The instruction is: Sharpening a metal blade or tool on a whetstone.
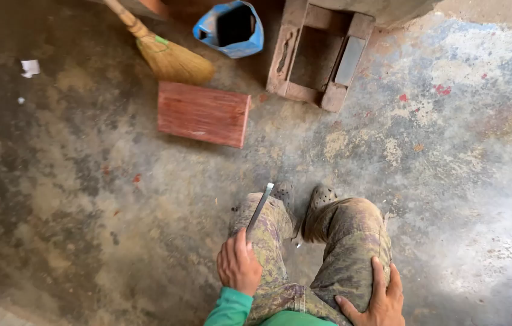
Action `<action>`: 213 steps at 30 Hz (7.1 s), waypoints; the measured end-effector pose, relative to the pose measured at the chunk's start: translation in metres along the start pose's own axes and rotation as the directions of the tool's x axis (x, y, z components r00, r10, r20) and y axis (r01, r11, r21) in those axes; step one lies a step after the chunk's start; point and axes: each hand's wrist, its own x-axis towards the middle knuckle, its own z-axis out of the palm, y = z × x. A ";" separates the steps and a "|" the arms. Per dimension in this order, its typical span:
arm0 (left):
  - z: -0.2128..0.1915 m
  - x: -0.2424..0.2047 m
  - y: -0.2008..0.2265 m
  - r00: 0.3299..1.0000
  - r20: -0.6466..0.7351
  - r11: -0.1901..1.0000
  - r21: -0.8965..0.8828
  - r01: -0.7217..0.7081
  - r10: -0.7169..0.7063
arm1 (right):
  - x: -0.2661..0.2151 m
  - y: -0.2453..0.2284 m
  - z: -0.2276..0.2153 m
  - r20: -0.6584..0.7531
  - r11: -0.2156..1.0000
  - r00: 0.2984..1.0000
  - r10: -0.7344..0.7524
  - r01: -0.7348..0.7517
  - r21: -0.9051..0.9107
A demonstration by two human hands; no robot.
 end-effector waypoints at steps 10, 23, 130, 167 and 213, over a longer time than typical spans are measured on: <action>0.151 0.091 -0.005 0.864 -0.482 0.969 -0.106 -0.223 0.146 | 0.161 -0.001 0.106 -0.498 0.949 0.841 -0.213 0.298 0.098; 0.181 0.344 -0.082 0.993 0.045 0.974 -0.193 0.119 -0.112 | 0.292 -0.025 0.079 -0.214 0.959 0.977 0.003 0.058 0.277; 0.372 0.228 0.117 0.627 0.755 0.417 -0.516 0.749 -0.191 | 0.478 -0.135 0.103 0.169 0.848 0.851 -0.498 0.518 -0.109; 0.362 0.244 0.120 0.624 0.744 0.381 -0.520 0.765 -0.238 | 0.484 -0.148 0.091 0.188 0.833 0.865 -0.464 0.499 -0.240; 0.347 0.279 0.129 0.666 0.710 0.374 -0.568 0.733 -0.227 | 0.522 -0.159 0.087 0.138 0.811 0.852 -0.506 0.524 -0.263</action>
